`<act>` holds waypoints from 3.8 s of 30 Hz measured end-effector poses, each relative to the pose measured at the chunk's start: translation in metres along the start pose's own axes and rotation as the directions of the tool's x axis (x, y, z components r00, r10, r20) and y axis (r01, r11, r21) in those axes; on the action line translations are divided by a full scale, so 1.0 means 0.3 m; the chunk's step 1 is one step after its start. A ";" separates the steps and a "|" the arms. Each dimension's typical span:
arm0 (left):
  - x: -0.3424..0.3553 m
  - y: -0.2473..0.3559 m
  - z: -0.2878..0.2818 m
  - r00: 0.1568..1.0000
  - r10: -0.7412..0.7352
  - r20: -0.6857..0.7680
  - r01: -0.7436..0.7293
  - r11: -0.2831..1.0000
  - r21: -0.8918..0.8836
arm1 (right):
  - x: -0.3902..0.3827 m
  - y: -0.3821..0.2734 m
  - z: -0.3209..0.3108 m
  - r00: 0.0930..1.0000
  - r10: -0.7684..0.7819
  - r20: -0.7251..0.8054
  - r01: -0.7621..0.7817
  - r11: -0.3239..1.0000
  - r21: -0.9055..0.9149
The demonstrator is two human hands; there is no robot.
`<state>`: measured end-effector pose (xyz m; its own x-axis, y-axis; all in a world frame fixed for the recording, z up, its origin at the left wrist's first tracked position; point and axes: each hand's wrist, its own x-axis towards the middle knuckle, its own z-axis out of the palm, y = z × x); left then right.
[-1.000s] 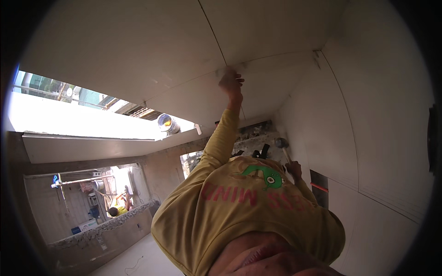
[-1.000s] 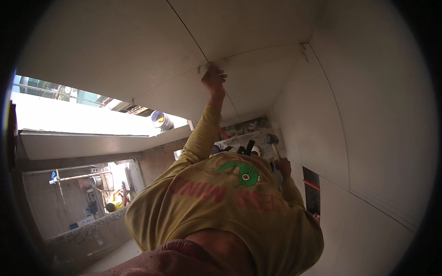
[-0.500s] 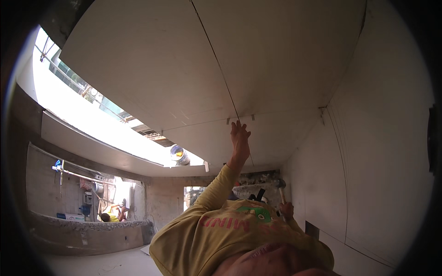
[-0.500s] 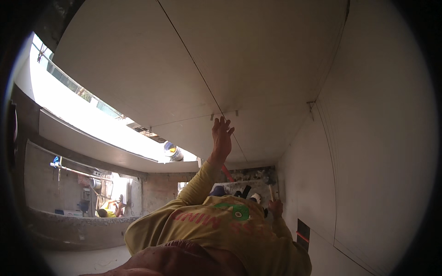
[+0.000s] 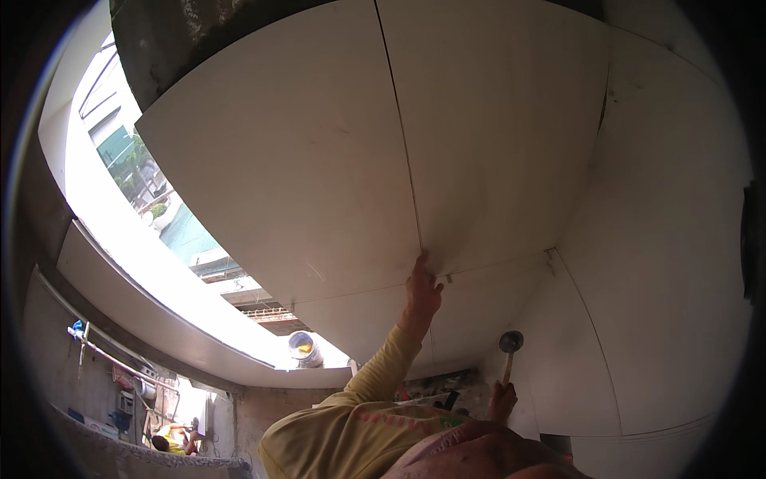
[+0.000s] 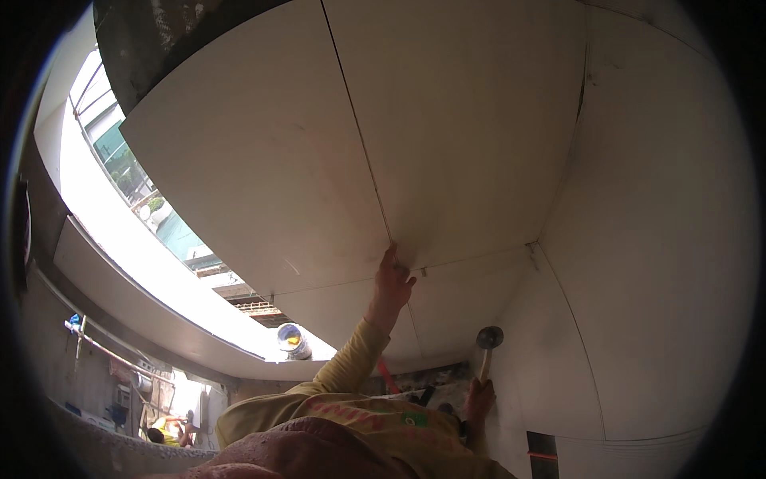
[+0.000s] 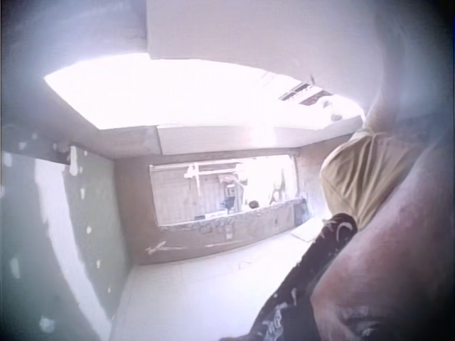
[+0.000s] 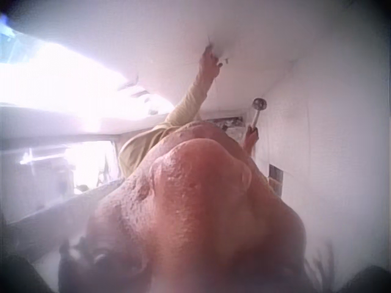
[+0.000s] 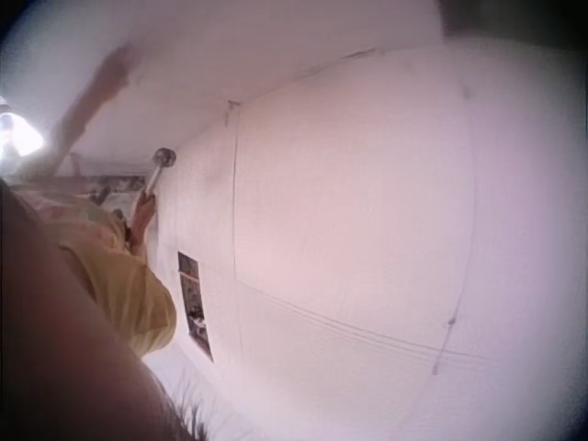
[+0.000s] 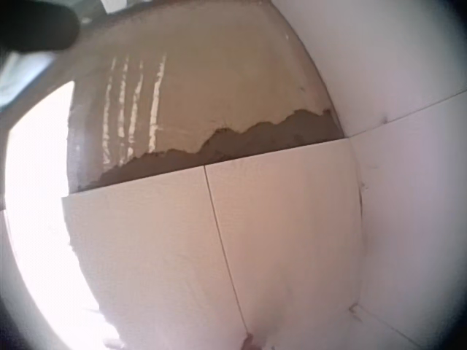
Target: The person installs ceiling tiles by tapping them into place with a rubber mallet and wiping the surface with a sponge. They repeatedly adjust tile alignment and clean the joints between tiles.
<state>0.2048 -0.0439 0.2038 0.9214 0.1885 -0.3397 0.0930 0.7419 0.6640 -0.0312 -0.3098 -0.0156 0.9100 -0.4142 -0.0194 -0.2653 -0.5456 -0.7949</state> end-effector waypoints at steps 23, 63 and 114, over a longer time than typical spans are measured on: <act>-0.170 -0.150 0.245 0.906 0.382 -0.183 -0.353 0.919 0.174 | 0.741 -1.162 -0.781 0.841 -0.510 -0.183 0.414 0.388 0.824; -0.349 1.159 0.776 -0.420 -0.015 0.907 0.224 -0.971 0.087 | 0.451 -1.780 -0.522 0.573 -0.549 -0.609 0.671 -0.113 0.733; -0.464 1.111 0.818 -0.129 0.246 0.961 0.157 -0.951 0.265 | 0.662 -1.746 -0.473 0.701 -0.707 -0.091 0.526 0.427 0.736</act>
<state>0.2001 0.0193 0.6357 0.2661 -0.4598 0.8472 0.1563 -0.8467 -0.5086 0.2432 -0.2095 0.4831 0.7967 0.0286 0.6037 0.5998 0.0855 -0.7956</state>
